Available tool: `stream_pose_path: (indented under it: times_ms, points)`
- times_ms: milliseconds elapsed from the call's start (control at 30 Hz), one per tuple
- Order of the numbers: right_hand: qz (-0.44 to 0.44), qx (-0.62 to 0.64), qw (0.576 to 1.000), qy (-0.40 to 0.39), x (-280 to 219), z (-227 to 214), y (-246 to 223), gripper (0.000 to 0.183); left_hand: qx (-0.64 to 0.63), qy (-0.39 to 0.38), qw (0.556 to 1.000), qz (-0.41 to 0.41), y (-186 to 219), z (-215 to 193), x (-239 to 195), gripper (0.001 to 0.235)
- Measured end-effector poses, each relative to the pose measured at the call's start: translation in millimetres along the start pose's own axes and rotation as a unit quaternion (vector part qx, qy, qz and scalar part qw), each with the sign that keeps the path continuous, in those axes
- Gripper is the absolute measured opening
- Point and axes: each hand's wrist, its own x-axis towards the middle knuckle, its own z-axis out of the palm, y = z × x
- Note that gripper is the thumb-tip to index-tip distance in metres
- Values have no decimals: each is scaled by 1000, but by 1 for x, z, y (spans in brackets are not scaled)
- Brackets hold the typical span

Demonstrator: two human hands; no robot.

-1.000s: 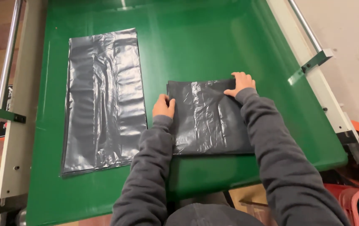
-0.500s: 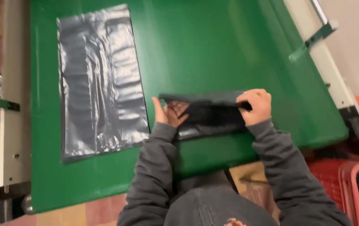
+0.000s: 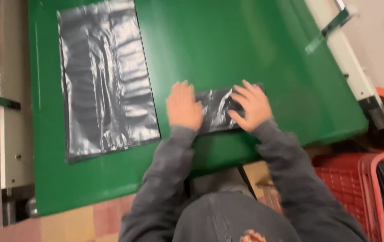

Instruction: Manually folding black plastic bags on a machine surface and organizing them into a red transport crate.

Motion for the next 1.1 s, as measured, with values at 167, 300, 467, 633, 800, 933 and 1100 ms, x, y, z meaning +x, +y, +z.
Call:
stream_pose_path:
  times_ms: [167,300,467,633,800,933,1100]
  points:
    - [23,91,995,-27,11,116,29,66,123,-74,986,89,14,104,-12,77]
    - [116,-54,965,-227,6,62,42,76,23,-246,967,55,2,-5,-24,100]
    - [109,-124,970,-177,17,27,12,77,77,-172,958,218,-55,-17,-57,79]
    - [-53,106,977,-174,-53,55,-54,83,101,-387,873,279,-16,-41,-44,18]
    - [-37,194,964,-178,-144,72,-7,51,-295,-341,811,372,-8,10,-28,21]
    - [193,442,855,-190,-136,50,16,40,-531,-570,600,-184,-45,109,-5,59]
    - [516,693,501,50,-117,60,66,36,-348,-315,882,-35,-15,97,5,40]
